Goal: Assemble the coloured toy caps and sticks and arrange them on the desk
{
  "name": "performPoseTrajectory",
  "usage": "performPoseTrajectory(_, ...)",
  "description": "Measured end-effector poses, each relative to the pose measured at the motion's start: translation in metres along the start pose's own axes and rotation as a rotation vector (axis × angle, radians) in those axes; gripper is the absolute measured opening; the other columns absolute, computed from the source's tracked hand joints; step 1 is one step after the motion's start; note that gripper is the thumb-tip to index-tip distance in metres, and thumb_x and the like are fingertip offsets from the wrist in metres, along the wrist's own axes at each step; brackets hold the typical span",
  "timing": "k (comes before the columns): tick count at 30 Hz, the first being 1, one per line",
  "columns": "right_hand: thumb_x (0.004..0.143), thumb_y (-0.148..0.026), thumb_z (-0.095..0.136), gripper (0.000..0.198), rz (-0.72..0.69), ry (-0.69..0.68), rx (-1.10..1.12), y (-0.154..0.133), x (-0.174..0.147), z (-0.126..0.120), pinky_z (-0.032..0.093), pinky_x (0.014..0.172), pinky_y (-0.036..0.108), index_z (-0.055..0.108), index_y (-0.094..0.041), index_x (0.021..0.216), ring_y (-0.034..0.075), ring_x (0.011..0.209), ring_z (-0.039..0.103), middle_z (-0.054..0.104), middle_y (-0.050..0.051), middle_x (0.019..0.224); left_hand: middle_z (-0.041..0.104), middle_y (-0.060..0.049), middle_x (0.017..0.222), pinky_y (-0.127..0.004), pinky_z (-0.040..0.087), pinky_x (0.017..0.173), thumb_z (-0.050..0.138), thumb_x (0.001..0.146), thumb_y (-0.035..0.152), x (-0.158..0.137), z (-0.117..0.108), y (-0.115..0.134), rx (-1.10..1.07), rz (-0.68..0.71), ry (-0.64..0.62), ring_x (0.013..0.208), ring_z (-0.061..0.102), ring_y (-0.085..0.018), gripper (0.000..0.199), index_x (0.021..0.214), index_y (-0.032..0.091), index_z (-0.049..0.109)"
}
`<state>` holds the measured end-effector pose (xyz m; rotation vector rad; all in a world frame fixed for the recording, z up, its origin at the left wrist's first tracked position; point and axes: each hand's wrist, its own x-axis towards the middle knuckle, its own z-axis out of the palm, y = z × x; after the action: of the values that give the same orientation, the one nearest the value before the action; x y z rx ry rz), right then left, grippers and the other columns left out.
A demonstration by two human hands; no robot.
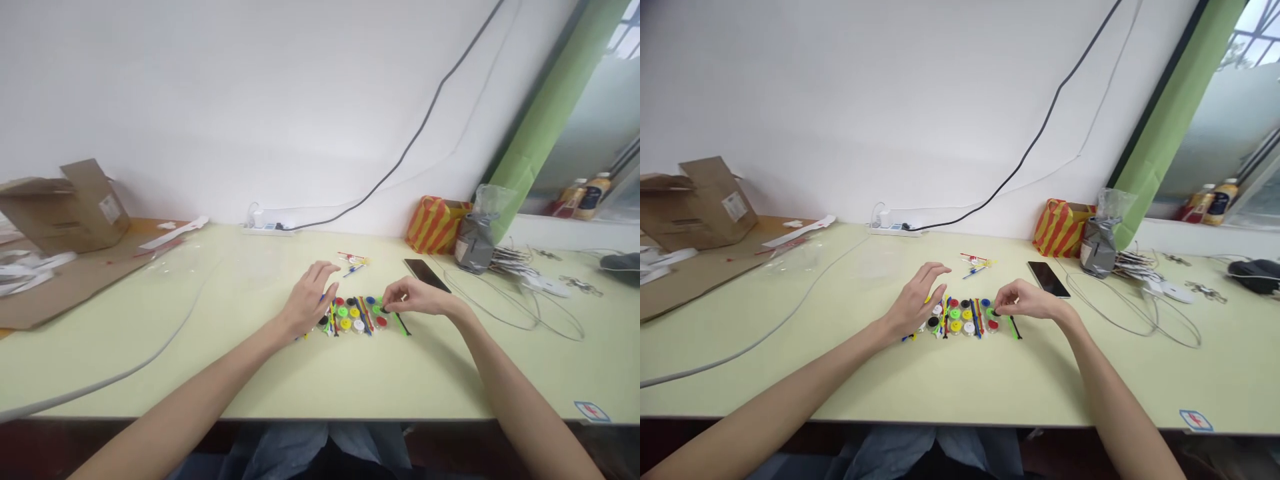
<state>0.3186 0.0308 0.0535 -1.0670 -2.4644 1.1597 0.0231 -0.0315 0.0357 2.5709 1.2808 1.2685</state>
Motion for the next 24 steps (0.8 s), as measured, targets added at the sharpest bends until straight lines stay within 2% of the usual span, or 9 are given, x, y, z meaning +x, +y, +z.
performPoseTrajectory(3,0.079,-0.047,0.072,0.035,0.045,-0.053,-0.010,0.006,0.000,-0.004,0.046,0.067,0.029,0.076,-0.014,0.090,0.018,0.072,0.061,0.073,0.007,0.082,0.055,-0.011,0.127,-0.042,0.047,0.105,0.041,0.102,0.023,0.000,0.001,0.001,-0.010,0.007,0.015,0.120,0.055,-0.024,0.028,0.128,0.022,0.051)
performPoseTrajectory(11,0.075,-0.042,0.073,0.031,0.112,0.015,-0.012,0.015,-0.002,-0.011,0.044,0.064,0.028,0.075,-0.013,0.088,0.017,0.070,0.059,0.071,0.006,0.078,0.053,-0.011,0.128,-0.041,0.044,0.106,0.037,0.104,0.025,0.000,-0.002,-0.002,-0.041,0.024,0.017,0.121,0.052,-0.024,0.027,0.128,0.022,0.050)
performPoseTrajectory(18,0.073,-0.043,0.075,0.035,0.143,0.022,0.026,0.022,-0.001,-0.010,0.046,0.065,0.028,0.075,-0.012,0.089,0.018,0.070,0.061,0.072,0.008,0.078,0.053,-0.011,0.127,-0.042,0.044,0.106,0.039,0.102,0.021,0.000,0.003,-0.009,-0.051,0.000,0.035,0.120,0.053,-0.024,0.027,0.127,0.021,0.051)
performPoseTrajectory(24,0.072,-0.038,0.074,0.031,0.159,0.041,0.009,0.026,0.002,-0.010,0.046,0.064,0.028,0.075,-0.012,0.088,0.018,0.070,0.063,0.073,0.008,0.078,0.052,-0.012,0.126,-0.041,0.044,0.106,0.038,0.101,0.019,0.001,0.000,-0.010,-0.067,-0.004,0.067,0.121,0.052,-0.024,0.030,0.128,0.021,0.051)
